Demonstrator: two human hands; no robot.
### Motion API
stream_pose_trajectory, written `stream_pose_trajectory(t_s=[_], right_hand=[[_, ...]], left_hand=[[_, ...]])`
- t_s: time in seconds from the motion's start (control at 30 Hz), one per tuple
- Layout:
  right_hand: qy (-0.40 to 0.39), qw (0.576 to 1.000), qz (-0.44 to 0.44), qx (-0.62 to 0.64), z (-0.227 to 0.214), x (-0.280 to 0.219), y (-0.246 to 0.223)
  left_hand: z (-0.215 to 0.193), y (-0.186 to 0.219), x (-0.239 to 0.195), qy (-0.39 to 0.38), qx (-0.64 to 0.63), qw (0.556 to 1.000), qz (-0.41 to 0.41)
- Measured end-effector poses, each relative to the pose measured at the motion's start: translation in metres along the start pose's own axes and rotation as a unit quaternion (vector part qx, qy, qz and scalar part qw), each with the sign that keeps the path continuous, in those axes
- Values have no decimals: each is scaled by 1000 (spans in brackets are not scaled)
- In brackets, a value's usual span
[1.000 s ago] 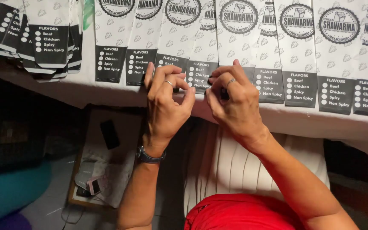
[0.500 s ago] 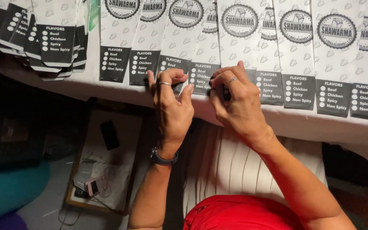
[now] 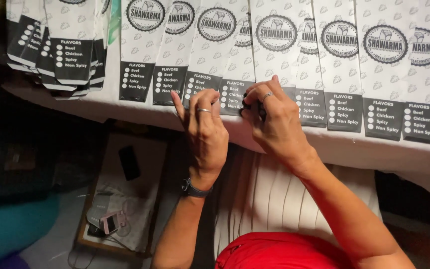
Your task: Applying glue to the bottom tabs of paper shawarma sleeves and folding them to seal the bottom.
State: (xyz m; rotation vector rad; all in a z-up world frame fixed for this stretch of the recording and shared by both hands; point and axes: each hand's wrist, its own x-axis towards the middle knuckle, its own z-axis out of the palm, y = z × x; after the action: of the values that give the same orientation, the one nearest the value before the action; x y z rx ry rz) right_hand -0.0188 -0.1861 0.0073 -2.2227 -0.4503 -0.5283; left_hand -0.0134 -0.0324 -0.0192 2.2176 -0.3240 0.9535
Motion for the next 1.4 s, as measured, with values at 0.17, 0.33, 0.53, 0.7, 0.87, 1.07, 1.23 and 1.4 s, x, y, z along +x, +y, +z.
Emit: stream_pose_trajectory(t_s=[0.17,0.33,0.53,0.7,0.87,1.07,1.23,1.4], right_hand=[[15,998,-57,-27,8,-8,3],[19,995,-88,-48,7,-9,-2],[52,987,-120,-95,12,-1,-19],[57,985,-161,-16,37,9,-40],[46,984,-171,-18,57,10,-29],[39,987,-151,-28,49,6,-29],[43,985,-160,-38,51,8,-26],[33,985,-165,-38,48,12,-27]], left_hand=[[-5,8,0,-2,-16,1000,11],[2,6,-4,56,-37,997,31],[-39,-11,-2,93,-129,984,83],[-66,-53,18,-21,-105,986,127],[-70,-68,31,-91,-132,976,149],[-67,-74,26,-103,-151,973,142],[-68,-79,30,-118,-186,967,124],[-68,-83,36,-142,-212,961,108]])
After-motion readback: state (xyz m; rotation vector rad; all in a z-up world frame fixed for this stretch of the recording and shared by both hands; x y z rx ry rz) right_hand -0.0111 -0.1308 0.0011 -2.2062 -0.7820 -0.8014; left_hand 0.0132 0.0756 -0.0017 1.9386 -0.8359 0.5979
